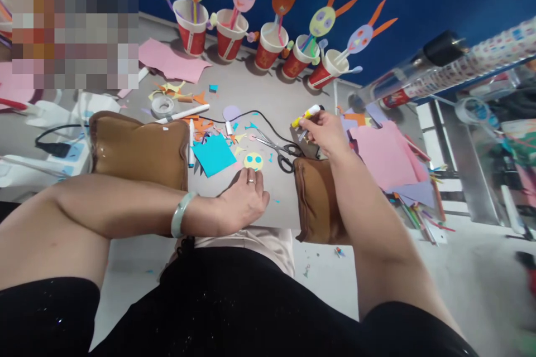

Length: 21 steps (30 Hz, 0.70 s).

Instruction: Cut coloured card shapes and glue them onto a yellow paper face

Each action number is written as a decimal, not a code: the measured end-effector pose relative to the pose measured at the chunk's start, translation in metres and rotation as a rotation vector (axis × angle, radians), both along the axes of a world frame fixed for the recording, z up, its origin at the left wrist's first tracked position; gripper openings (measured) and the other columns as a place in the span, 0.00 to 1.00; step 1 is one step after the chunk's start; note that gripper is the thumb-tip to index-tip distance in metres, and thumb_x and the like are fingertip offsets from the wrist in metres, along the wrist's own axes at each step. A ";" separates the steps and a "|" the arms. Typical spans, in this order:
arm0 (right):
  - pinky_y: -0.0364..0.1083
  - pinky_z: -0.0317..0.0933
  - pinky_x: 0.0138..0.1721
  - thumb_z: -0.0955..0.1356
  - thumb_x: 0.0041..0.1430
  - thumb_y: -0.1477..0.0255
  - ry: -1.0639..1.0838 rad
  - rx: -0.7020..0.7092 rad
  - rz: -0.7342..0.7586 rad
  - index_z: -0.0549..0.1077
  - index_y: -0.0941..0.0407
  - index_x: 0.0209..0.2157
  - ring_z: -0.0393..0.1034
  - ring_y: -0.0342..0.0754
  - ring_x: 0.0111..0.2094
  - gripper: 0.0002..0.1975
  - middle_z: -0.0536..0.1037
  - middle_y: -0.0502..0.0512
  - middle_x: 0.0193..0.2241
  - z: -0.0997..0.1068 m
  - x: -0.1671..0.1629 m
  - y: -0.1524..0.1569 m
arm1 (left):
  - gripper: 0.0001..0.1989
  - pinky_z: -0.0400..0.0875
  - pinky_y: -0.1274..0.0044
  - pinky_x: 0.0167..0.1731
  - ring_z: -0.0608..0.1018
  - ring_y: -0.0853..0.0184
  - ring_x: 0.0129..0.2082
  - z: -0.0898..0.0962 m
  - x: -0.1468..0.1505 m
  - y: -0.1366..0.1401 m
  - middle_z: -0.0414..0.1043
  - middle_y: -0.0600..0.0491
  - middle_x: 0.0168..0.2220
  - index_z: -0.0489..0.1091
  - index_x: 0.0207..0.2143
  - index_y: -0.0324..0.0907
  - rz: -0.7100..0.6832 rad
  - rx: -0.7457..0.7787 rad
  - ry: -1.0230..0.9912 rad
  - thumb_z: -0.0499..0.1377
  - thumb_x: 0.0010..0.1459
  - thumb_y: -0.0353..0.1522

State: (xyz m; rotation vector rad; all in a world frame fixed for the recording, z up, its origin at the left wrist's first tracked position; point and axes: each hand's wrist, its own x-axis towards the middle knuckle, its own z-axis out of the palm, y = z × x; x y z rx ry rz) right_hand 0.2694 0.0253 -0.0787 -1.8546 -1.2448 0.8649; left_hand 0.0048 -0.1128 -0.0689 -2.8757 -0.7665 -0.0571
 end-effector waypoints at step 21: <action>0.49 0.68 0.35 0.72 0.57 0.70 -0.193 0.418 0.523 0.78 0.53 0.37 0.74 0.49 0.33 0.05 0.80 0.52 0.33 0.023 -0.062 -0.087 | 0.09 0.69 0.56 0.55 0.81 0.48 0.52 -0.003 0.006 0.002 0.76 0.28 0.53 0.74 0.37 0.33 0.025 -0.069 -0.076 0.56 0.66 0.28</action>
